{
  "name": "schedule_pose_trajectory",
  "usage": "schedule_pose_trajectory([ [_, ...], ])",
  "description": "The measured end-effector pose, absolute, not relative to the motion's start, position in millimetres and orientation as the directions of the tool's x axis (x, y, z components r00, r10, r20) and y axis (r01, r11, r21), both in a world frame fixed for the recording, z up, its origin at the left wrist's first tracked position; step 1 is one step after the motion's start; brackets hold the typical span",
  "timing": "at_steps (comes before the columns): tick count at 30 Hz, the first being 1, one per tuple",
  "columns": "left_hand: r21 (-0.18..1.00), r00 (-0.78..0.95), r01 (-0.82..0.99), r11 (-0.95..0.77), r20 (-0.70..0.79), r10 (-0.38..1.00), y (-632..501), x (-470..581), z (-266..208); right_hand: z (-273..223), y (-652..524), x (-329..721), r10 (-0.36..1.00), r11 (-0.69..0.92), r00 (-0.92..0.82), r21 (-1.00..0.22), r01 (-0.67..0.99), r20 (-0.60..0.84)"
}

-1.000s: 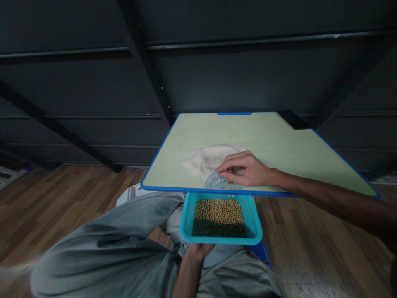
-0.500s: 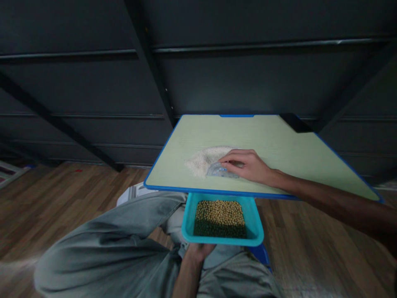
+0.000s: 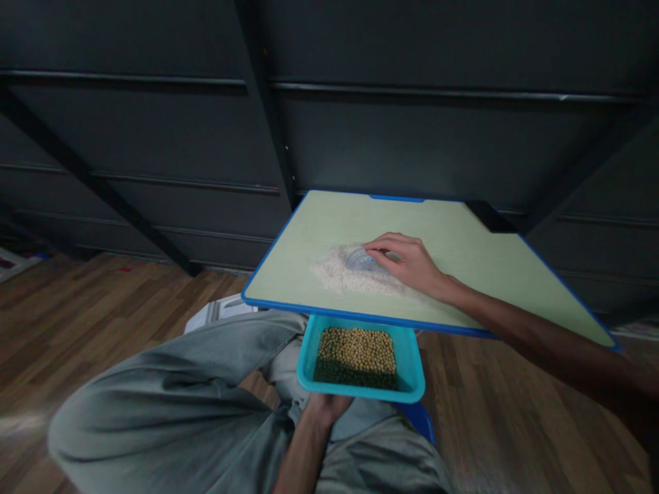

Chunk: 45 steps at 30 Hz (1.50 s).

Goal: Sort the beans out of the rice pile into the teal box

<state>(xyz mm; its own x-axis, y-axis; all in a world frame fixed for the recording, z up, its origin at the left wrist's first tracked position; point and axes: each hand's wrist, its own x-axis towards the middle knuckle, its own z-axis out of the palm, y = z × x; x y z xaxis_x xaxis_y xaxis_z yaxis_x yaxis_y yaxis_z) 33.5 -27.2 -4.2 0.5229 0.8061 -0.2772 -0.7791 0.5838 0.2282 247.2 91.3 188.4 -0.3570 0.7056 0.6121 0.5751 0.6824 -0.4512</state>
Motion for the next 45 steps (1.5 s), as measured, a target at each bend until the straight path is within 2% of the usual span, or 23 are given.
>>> schedule_pose_trajectory([
  [5,0.244,0.473,-0.795,0.556,-0.326,0.819,-28,37,0,191,106,244,0.729,0.672,-0.389,-0.484,0.560,0.563],
  [11,0.215,0.487,-0.812,0.542,-0.262,0.833,-29,37,7,186,114,245,0.787,0.616,-0.365,-0.614,0.493,0.497],
  [16,0.200,0.496,-0.803,0.561,-0.297,0.816,-28,37,10,185,115,243,0.819,0.574,-0.346,-0.682,0.453,0.458],
  [21,0.197,0.488,-0.804,0.562,-0.322,0.811,-28,36,7,186,114,242,0.818,0.574,-0.346,-0.692,0.438,0.460],
  [27,0.192,0.500,-0.808,0.558,-0.278,0.820,-29,36,4,189,111,240,0.799,0.601,-0.355,-0.671,0.435,0.486],
  [33,0.193,0.496,-0.812,0.551,-0.268,0.826,-28,36,3,193,108,238,0.770,0.633,-0.318,-0.597,0.493,0.553],
  [39,0.203,0.490,-0.807,0.555,-0.294,0.820,-28,34,4,198,123,224,0.748,0.663,-0.389,-0.578,0.476,0.537],
  [45,0.259,0.445,-0.813,0.522,-0.301,0.843,-29,34,6,198,144,201,0.750,0.648,-0.487,-0.645,0.405,0.448],
])
